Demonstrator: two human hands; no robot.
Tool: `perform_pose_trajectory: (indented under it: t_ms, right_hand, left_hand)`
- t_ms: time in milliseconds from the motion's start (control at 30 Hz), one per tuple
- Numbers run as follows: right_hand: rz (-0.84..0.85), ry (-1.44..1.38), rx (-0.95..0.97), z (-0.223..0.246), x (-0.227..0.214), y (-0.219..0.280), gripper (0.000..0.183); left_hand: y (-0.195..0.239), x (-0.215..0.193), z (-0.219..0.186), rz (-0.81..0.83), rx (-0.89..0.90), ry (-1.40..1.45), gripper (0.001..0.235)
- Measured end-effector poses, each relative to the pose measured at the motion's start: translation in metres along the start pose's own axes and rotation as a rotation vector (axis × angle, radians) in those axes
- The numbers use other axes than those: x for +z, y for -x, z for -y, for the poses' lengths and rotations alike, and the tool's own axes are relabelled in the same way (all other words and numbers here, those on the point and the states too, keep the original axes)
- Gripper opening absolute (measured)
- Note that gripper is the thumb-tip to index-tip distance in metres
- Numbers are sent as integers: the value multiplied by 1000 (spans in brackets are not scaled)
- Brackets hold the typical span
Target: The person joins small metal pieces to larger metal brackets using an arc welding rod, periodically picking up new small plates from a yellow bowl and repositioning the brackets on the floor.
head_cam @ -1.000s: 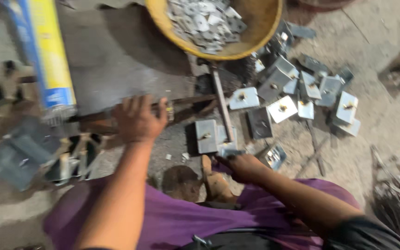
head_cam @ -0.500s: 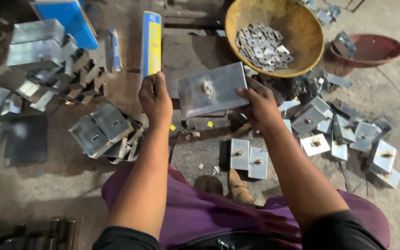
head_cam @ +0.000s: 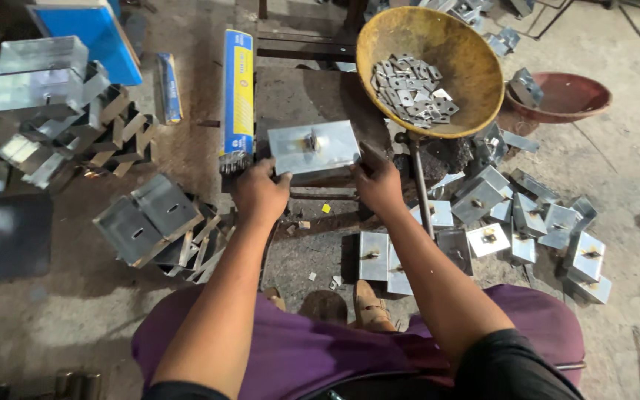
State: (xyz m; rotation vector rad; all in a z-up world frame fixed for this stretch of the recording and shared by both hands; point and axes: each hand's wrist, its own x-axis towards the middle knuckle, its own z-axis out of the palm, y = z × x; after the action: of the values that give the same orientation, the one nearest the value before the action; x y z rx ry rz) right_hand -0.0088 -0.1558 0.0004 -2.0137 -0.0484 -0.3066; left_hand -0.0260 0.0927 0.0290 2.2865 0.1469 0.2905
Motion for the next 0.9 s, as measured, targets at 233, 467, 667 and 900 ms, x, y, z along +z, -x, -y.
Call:
perform_pose_trajectory:
  t_ms: [233, 467, 667, 900]
  right_hand:
    - [49, 59, 143, 20, -19, 10, 56]
    - [53, -118, 198, 5, -39, -4, 45]
    - [-337, -98, 66, -24, -135, -81, 31]
    - [-233, 430, 223, -34, -185, -152, 41]
  left_hand:
    - [2, -6, -3, 112, -17, 18, 34]
    - [-13, -37, -26, 133, -73, -45, 34]
    - [-29, -48, -29, 13, 23, -17, 29]
    - [-39, -39, -40, 33, 40, 19, 31]
